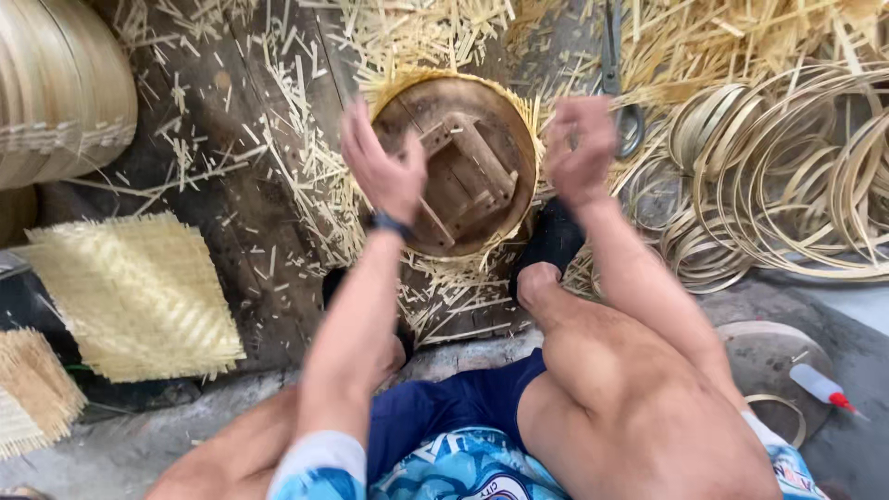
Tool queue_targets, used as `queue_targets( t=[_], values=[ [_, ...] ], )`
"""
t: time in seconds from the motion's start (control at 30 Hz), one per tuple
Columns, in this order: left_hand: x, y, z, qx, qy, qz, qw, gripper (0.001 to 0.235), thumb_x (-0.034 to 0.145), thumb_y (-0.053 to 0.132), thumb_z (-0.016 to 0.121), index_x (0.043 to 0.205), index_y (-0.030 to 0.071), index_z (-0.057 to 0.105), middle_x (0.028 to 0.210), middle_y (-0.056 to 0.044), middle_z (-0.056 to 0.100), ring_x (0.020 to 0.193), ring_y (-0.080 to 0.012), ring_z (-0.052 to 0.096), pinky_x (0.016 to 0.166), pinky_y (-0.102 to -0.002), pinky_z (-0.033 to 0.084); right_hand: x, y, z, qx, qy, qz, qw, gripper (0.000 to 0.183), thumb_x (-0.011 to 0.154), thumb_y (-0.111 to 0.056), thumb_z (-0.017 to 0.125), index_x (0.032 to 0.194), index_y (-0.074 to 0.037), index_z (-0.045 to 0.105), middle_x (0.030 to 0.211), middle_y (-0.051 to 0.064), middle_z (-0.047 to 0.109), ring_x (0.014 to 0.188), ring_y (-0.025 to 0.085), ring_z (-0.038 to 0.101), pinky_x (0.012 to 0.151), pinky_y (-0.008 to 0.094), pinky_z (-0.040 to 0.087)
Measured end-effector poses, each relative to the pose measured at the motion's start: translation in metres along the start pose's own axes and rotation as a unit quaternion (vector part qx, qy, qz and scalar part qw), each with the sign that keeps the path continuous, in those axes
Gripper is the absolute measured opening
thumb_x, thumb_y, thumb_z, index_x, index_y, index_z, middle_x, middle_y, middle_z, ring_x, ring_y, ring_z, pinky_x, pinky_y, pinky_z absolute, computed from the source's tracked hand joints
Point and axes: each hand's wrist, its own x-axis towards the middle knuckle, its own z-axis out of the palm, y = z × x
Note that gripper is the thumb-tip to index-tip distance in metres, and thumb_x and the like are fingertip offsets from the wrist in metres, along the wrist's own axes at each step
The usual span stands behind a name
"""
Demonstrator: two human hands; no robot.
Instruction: The person sits on the floor and repeatedly places a woven mat onto a circular wooden mold, then uses shears to trim the excess matting around the edge. The person flips the mold to check the fit and repeats the process with new mats.
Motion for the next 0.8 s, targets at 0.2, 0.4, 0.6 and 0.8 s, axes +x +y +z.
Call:
queue_targets(
  t=[0.2, 0.4, 0.6, 0.8],
  values=[
    [0.142, -0.009, 0.037, -0.027, -0.415, -0.161, 0.895, 0.111, 0.054, 0.034, 0.097, 0.150, 0.020, 0.044, 0.146, -0.013, 0.052, 0.131, -0.0272, 0.054, 0.110, -0.046, 0.044, -0.005, 0.123, -0.028, -0.226, -0.040, 0.078, 0.970, 0.077, 0.068, -0.023, 0.099, 0.121, 0.008, 0.054, 0.109, 0.029, 0.060, 0.103, 0.043, 0.060, 0.089, 0.051, 0.050],
    [0.164, 0.014, 0.042, 0.117, -0.513, -0.086, 0.846, 0.070, 0.053, 0.028, 0.102, 0.115, 0.013, 0.073, 0.123, -0.012, 0.070, 0.115, -0.0266, 0.064, 0.105, -0.040, 0.048, 0.012, 0.118, -0.032, -0.058, -0.195, 0.386, 0.900, 0.057, 0.071, -0.007, 0.082, 0.123, -0.002, 0.061, 0.107, 0.009, 0.069, 0.096, 0.020, 0.069, 0.087, 0.037, 0.058],
    [0.149, 0.014, 0.041, 0.139, -0.467, -0.081, 0.869, 0.059, 0.065, 0.032, 0.096, 0.116, 0.014, 0.075, 0.119, -0.011, 0.073, 0.109, -0.0235, 0.069, 0.101, -0.041, 0.053, 0.024, 0.071, -0.083, 0.035, -0.325, 0.364, 0.872, 0.048, 0.073, -0.018, 0.090, 0.108, 0.004, 0.065, 0.093, 0.013, 0.070, 0.083, 0.023, 0.068, 0.079, 0.036, 0.056],
    [0.059, 0.053, 0.015, 0.193, -0.147, 0.036, 0.969, 0.091, 0.094, 0.042, 0.077, 0.161, 0.004, 0.027, 0.158, -0.018, 0.042, 0.148, -0.0317, 0.037, 0.129, -0.059, 0.017, 0.011, 0.045, -0.085, -0.149, -0.300, 0.220, 0.916, 0.047, 0.088, -0.035, 0.077, 0.113, 0.004, 0.066, 0.101, 0.023, 0.069, 0.095, 0.034, 0.067, 0.090, 0.046, 0.055]
  ],
)
